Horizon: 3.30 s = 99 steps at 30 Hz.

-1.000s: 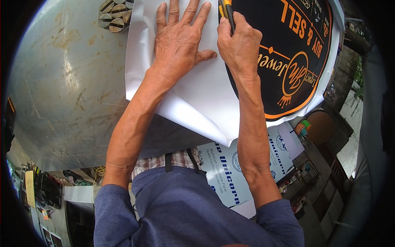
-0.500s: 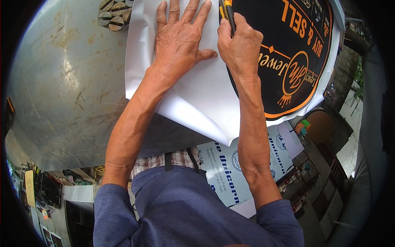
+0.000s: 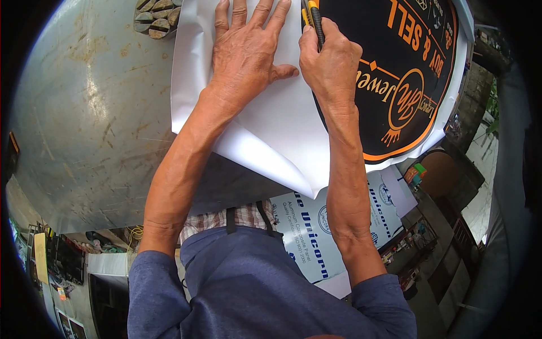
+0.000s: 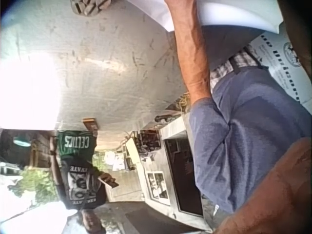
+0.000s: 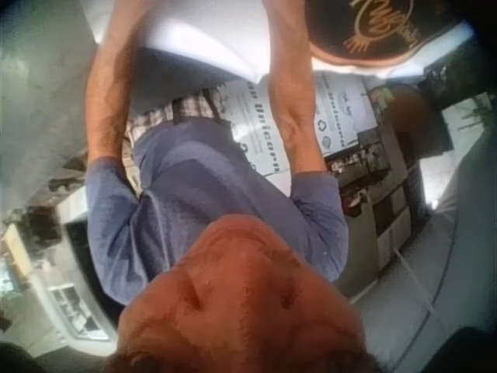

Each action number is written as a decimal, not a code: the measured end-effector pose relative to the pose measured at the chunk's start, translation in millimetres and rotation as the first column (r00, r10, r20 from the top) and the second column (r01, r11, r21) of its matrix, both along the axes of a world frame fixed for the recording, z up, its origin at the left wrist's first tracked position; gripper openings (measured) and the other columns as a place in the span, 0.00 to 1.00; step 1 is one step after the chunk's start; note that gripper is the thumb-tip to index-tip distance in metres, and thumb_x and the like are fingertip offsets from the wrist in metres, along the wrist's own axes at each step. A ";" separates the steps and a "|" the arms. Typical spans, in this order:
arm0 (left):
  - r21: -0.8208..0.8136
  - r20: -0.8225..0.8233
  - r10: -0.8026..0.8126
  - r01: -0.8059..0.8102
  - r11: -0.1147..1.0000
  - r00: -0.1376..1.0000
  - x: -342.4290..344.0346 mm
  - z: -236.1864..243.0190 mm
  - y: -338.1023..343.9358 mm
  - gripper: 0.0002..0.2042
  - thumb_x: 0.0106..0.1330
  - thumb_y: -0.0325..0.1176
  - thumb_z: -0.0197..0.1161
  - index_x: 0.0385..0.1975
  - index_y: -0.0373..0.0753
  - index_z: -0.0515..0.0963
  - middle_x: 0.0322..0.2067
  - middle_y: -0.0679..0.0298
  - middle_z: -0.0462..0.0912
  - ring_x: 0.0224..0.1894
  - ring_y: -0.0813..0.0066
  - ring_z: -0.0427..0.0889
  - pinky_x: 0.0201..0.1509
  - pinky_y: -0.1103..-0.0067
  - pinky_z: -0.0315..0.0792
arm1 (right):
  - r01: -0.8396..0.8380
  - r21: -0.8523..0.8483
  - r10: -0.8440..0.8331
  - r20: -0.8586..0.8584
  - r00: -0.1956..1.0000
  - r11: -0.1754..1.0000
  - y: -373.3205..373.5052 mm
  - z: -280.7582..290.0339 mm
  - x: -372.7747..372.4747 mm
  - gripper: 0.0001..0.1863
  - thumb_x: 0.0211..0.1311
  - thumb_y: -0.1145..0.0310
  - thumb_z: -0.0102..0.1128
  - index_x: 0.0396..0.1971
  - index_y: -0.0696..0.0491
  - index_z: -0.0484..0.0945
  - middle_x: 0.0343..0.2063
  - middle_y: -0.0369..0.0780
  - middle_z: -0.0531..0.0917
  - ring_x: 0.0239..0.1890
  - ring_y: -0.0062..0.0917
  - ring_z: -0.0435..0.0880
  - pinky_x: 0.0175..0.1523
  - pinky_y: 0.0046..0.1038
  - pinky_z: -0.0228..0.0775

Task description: Cutting out a circular sign from a larger vinyl sheet using a utility knife on a metal table.

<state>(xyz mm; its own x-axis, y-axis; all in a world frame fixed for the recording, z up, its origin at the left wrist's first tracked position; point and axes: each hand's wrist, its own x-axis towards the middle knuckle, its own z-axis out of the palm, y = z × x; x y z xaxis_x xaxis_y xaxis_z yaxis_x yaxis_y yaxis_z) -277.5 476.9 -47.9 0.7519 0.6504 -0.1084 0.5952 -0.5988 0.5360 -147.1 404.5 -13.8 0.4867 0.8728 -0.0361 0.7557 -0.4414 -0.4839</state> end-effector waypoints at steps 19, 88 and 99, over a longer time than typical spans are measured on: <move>-0.121 -0.011 -0.023 0.021 0.992 1.000 1.7 7.2 1.8 0.57 0.48 0.57 0.81 0.77 0.39 0.58 0.81 0.53 0.45 0.82 0.44 0.32 0.82 0.50 0.32 | -0.008 0.009 0.007 0.034 0.999 1.000 -7.2 1.0 -0.5 0.10 0.68 0.75 0.57 0.26 0.62 0.76 0.09 0.43 0.77 0.12 0.27 0.83 0.15 0.25 0.71; -0.080 -0.091 -0.022 0.015 0.997 0.996 2.4 8.2 1.0 0.58 0.44 0.58 0.82 0.76 0.43 0.60 0.80 0.54 0.46 0.82 0.45 0.33 0.83 0.51 0.32 | 0.017 -0.014 -0.016 0.045 0.999 1.000 -29.2 -5.7 -4.3 0.10 0.70 0.69 0.58 0.33 0.60 0.82 0.11 0.37 0.78 0.12 0.21 0.79 0.18 0.23 0.70; -0.029 -0.019 0.006 -0.006 1.000 1.000 0.6 8.3 -2.2 0.58 0.43 0.57 0.83 0.76 0.44 0.60 0.80 0.54 0.47 0.82 0.45 0.34 0.83 0.51 0.33 | 0.012 -0.022 -0.011 0.040 0.999 1.000 -32.9 -5.2 -5.7 0.09 0.70 0.69 0.58 0.34 0.59 0.82 0.11 0.37 0.78 0.12 0.21 0.79 0.18 0.23 0.69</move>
<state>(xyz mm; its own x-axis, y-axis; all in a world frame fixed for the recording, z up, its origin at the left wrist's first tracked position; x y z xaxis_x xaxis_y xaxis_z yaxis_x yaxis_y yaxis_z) -276.9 474.8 -39.5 0.7456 0.6513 -0.1409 0.6087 -0.5797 0.5416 -152.8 371.6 -18.9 0.4982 0.8663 -0.0362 0.7689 -0.4607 -0.4432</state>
